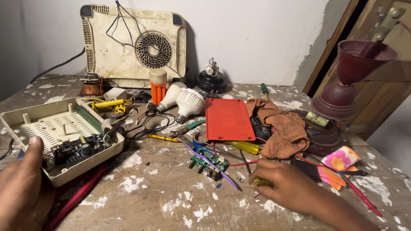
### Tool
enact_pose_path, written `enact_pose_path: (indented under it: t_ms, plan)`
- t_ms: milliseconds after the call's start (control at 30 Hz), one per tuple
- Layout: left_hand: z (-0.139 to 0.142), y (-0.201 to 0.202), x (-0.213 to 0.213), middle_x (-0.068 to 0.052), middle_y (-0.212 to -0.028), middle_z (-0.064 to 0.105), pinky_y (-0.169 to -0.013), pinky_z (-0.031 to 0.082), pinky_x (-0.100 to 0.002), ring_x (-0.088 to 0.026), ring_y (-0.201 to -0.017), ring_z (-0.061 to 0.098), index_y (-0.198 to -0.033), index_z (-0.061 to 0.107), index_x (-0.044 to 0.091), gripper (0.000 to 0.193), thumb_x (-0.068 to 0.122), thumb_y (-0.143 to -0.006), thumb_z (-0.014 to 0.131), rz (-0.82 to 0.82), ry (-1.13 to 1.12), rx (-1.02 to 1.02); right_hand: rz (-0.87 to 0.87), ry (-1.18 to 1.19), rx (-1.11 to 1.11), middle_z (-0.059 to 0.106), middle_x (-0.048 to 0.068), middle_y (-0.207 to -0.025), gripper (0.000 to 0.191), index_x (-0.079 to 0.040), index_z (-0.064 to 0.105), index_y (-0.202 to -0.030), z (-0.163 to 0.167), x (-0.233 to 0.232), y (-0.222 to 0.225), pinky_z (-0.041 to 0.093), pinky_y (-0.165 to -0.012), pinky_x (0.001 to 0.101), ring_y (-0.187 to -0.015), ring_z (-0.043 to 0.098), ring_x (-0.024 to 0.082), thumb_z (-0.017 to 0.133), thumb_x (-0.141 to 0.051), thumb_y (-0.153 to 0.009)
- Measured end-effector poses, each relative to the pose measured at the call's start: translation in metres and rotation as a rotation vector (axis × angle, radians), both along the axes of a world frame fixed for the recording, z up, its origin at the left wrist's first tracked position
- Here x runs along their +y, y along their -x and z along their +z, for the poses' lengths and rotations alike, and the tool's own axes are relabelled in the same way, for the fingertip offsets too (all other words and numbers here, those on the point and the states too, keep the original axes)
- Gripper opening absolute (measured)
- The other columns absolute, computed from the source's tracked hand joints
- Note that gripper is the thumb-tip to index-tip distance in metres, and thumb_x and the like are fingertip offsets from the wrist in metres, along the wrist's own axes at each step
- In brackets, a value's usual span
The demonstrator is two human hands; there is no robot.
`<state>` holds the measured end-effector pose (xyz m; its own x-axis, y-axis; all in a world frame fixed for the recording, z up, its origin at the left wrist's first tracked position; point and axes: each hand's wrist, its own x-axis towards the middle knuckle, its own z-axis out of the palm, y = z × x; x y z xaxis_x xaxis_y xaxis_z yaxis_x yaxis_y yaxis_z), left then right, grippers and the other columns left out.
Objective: The person uses a yellow-handled screwdriver to tighten screws on a white electronic device, likely a remote control, held in the left hand. The person repeatedly adjusts the device's orientation and tightens multiple screws on its back panel.
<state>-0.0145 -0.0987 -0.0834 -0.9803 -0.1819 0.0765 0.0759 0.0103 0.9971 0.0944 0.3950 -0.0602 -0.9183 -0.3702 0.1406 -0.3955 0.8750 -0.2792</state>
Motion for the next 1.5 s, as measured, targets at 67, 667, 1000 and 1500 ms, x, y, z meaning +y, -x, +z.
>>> enact_pose_path:
  t_ms: [67,667,1000,1500]
  plan:
    - [0.003,0.003,0.008,-0.023,-0.126,0.065,-0.097,0.052,-0.048,-0.032,-0.113,0.065,-0.135,0.049,-0.006,0.060,0.047,-0.111,0.037,0.105,-0.218,-0.097,-0.035,0.022,0.047,0.069,0.006,-0.090,0.022,-0.012,0.077,-0.104,0.011,0.002,0.000,0.053,-0.077,0.0372,-0.088,0.069,0.022,0.074,-0.023,-0.085]
    - [-0.023,0.034,0.011,-0.013,-0.106,0.074,-0.079,0.059,-0.039,-0.021,-0.088,0.071,-0.118,0.065,-0.001,0.050,0.042,-0.094,0.061,0.087,-0.568,0.148,0.054,0.147,0.255,0.073,0.014,-0.095,0.023,-0.008,0.077,-0.098,0.011,-0.219,0.096,0.054,-0.080,0.0451,-0.091,0.070,0.034,0.077,-0.020,-0.078]
    - [-0.019,0.030,0.016,-0.015,-0.108,0.075,-0.080,0.059,-0.036,-0.020,-0.090,0.072,-0.121,0.063,-0.005,0.052,0.041,-0.097,0.060,0.053,-0.563,0.110,-0.089,0.007,0.122,0.073,0.016,-0.097,0.022,-0.007,0.074,-0.096,-0.012,-0.223,0.118,0.052,-0.085,0.0495,-0.097,0.068,0.036,0.075,-0.025,-0.084]
    - [-0.007,0.009,0.015,-0.008,-0.105,0.073,-0.067,0.047,-0.031,-0.015,-0.084,0.062,-0.122,0.067,0.001,0.050,0.045,-0.099,0.059,-0.040,-0.328,0.036,-0.183,0.243,-0.040,0.074,0.010,-0.086,0.021,-0.006,0.069,-0.100,0.044,-0.096,0.058,0.056,-0.075,0.0375,-0.080,0.071,0.021,0.070,-0.024,-0.088]
